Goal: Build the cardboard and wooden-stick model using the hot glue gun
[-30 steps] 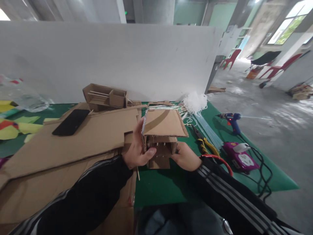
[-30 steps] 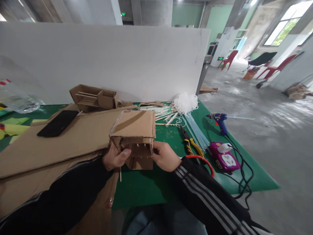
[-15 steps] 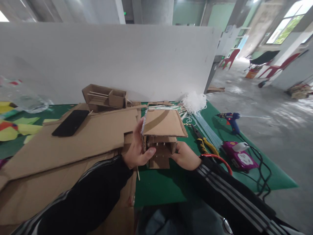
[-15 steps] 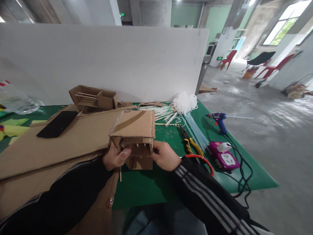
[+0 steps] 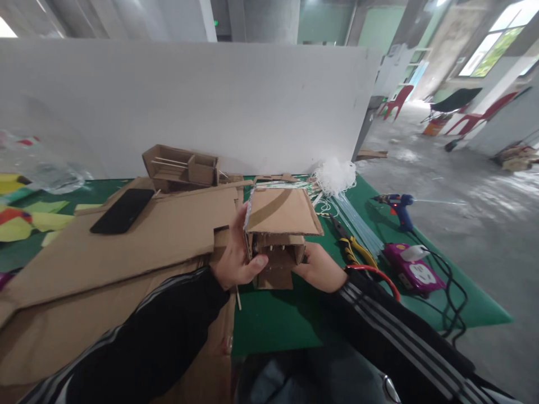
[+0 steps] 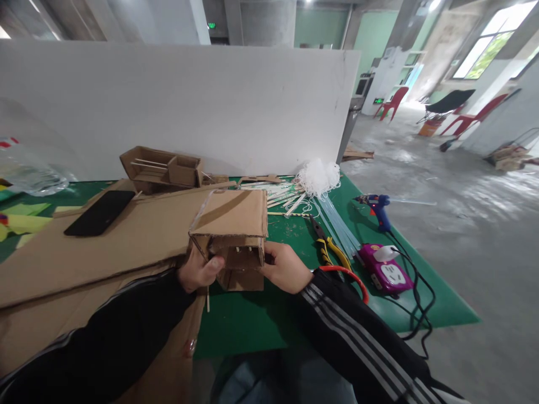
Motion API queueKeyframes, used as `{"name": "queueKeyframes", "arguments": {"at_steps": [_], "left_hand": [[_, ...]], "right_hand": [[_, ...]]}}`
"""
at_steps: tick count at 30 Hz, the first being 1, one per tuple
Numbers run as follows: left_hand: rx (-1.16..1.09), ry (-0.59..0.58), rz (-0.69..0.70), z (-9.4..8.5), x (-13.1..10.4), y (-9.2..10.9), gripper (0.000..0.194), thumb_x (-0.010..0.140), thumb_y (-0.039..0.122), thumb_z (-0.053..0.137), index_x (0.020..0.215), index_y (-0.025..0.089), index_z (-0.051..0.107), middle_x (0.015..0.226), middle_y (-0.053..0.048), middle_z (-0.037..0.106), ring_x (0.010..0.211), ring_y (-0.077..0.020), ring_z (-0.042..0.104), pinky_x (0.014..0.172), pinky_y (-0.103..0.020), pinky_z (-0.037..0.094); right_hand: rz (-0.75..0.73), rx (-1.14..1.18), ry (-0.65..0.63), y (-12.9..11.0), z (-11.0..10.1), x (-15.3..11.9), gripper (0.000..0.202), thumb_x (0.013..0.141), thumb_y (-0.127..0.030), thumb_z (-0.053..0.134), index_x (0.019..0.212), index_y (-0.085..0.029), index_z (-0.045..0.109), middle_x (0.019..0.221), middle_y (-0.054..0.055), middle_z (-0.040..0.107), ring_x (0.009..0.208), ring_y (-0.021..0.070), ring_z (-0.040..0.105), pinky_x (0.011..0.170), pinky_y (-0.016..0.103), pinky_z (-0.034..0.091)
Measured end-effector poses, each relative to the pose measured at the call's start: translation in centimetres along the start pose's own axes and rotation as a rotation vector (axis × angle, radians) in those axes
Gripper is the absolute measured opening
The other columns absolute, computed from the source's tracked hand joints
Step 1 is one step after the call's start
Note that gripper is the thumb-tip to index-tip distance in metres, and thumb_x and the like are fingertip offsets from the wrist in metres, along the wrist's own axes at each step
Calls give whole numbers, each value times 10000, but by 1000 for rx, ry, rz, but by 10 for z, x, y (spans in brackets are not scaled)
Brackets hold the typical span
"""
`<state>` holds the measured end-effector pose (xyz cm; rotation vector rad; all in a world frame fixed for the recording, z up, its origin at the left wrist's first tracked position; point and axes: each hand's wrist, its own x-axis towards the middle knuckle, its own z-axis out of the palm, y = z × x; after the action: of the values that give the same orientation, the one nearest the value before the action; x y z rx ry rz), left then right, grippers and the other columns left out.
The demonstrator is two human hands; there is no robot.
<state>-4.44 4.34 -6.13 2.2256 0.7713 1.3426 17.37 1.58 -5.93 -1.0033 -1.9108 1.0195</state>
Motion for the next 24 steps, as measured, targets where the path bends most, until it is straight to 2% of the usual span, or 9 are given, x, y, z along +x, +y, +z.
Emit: {"name": "queueKeyframes", "arguments": {"at_steps": [5, 8, 11, 15, 18, 24], "left_hand": [[-11, 12, 62, 1, 0, 0, 869, 896, 541, 552, 1558, 321, 34, 1653, -131, 166, 1520, -406, 205, 1221, -659, 226], [-25, 34, 51, 1, -1, -1, 895, 862, 538, 601, 1552, 311, 80, 1646, -144, 196, 1513, -432, 211, 1210, -684, 225], [-16, 39, 42, 1, -1, -2, 919, 851, 561, 603, 1559, 293, 83, 1638, -160, 208, 1503, -441, 233, 1207, -684, 236], [43, 37, 49, 0, -2, -4, 915, 873, 600, 566, 1571, 276, 72, 1639, -162, 196, 1511, -430, 219, 1217, -668, 232], [6, 64, 99, 0, -1, -5, 892, 879, 560, 595, 1570, 268, 112, 1636, -175, 214, 1499, -453, 236, 1195, -700, 244], [0, 70, 188, 1, 3, -8, 900, 887, 531, 601, 1579, 256, 95, 1625, -190, 253, 1474, -469, 289, 1164, -714, 287]], "right_hand": [[2, 17, -7, -2, 0, 0, 207, 821, -153, 608, 927, -226, 771, 998, 1, 777, 1012, 276, 686, 913, 370, 531], [47, 53, 1, 0, 1, 0, 244, 794, -157, 640, 1010, -219, 737, 974, 9, 769, 982, 265, 683, 895, 368, 538], [107, 89, 42, 5, 2, -1, 390, 734, -204, 742, 1114, -197, 658, 985, 27, 747, 942, 245, 678, 848, 346, 547], [189, 29, 58, 5, 2, -5, 602, 679, -302, 840, 1202, -193, 562, 1018, 48, 720, 930, 232, 667, 814, 337, 545], [242, -19, 70, 3, 2, -11, 721, 671, -373, 863, 1267, -208, 493, 1047, 55, 694, 842, 204, 655, 729, 321, 544], [171, 83, 170, 4, 2, -21, 769, 722, -414, 835, 1321, -245, 384, 1157, 61, 594, 862, 183, 630, 721, 321, 543]]}}
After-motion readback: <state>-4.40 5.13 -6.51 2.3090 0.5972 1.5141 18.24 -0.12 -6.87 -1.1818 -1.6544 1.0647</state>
